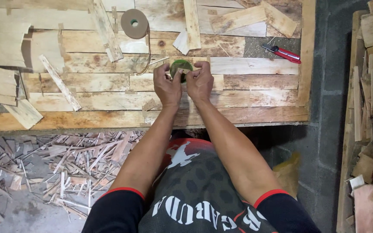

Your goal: Fitting, trimming, taping, and organizing thin wood veneer strips onto a wooden board structure using a utility knife and tape.

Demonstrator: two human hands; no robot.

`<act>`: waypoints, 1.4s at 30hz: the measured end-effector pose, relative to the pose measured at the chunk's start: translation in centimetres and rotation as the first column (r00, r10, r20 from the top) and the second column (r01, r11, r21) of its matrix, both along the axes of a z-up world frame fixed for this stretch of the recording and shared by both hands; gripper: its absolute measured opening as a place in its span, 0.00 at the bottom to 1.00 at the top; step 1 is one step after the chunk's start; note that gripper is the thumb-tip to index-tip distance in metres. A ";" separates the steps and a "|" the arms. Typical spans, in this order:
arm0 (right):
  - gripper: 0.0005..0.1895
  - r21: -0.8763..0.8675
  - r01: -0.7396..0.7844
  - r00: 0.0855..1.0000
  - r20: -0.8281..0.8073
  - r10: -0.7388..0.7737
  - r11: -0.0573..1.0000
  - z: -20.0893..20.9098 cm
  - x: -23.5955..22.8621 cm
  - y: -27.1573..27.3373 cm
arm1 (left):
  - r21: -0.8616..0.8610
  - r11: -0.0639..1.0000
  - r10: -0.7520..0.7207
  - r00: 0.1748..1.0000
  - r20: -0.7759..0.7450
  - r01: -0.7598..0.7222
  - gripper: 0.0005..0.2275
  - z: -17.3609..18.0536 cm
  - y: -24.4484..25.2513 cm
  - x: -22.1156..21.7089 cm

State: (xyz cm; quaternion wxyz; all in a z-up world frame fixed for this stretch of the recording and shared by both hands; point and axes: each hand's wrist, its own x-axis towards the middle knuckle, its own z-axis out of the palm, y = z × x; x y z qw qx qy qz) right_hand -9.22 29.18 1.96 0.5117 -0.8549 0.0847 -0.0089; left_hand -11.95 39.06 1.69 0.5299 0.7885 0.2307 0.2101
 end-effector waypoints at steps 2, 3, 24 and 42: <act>0.16 -0.024 0.016 1.000 -0.014 -0.016 1.000 0.5 0.1 0.2 | 0.001 0.999 0.048 0.999 -0.025 -0.048 0.20 -2.1 -0.3 0.6; 0.16 -0.048 0.027 0.999 -0.032 -0.028 0.998 0.7 0.0 0.3 | 0.002 0.995 0.100 0.994 -0.053 -0.100 0.24 -3.1 -0.5 0.7; 0.12 0.072 0.065 0.992 0.099 -0.072 0.995 -0.7 -0.9 -2.4 | -0.142 0.982 0.103 0.986 -0.131 -0.122 0.19 -5.7 -0.3 1.5; 0.14 0.317 -0.129 0.992 0.041 0.122 0.940 -2.2 -0.1 -1.9 | -0.424 0.886 -0.227 0.973 -0.048 0.186 0.23 -1.4 1.8 1.1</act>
